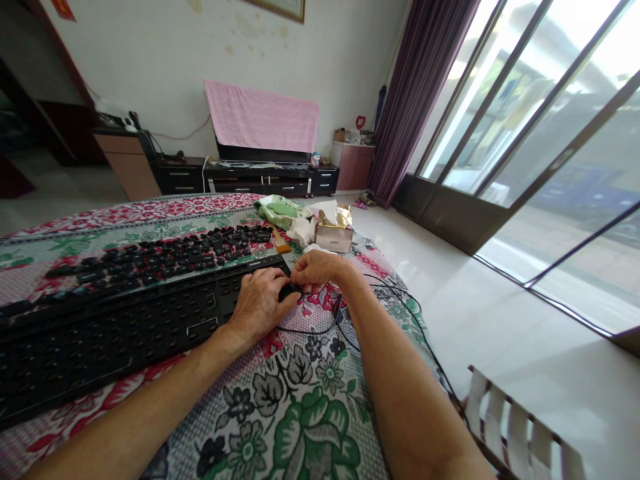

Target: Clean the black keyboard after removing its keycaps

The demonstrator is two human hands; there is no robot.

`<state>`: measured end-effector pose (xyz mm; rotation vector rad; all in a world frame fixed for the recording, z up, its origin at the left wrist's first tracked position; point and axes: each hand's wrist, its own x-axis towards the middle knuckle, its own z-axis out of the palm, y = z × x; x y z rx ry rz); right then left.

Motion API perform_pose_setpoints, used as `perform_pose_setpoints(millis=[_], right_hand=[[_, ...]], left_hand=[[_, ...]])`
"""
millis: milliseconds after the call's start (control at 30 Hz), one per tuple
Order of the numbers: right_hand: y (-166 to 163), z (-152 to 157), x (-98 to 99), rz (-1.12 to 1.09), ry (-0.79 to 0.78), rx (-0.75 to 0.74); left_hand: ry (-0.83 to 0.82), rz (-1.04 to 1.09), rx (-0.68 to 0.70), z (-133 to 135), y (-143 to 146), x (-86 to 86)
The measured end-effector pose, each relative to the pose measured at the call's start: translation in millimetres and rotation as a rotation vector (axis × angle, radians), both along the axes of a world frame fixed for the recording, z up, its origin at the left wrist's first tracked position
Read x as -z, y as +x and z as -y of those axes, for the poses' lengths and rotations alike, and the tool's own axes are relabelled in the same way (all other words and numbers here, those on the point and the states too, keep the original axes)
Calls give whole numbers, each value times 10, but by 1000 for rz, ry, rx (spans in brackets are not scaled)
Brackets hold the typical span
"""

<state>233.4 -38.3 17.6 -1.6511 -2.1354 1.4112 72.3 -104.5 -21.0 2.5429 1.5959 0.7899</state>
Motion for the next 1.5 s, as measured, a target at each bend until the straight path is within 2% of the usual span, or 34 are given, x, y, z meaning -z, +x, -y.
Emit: perform_pose_setpoints(millis=[767, 1000, 1167, 1233, 1400, 1500], right_hand=[[-2, 20, -6, -84, -34, 59], [-18, 29, -13, -55, 7, 13], [-22, 46, -46, -30, 25, -11], [-22, 49, -55, -22, 49, -29], [-30, 79, -56, 56, 158, -74], [-41, 145, -53, 130, 299, -119]], left_hand=[[-53, 0, -24, -3, 17, -19], [-67, -16, -18, -3, 4, -42], [-21, -90, -25, -49, -210, -194], [-48, -133, -69, -94, -345, -220], [-150, -177, -77, -152, -565, -184], [-127, -188, -70, -132, -586, -160]])
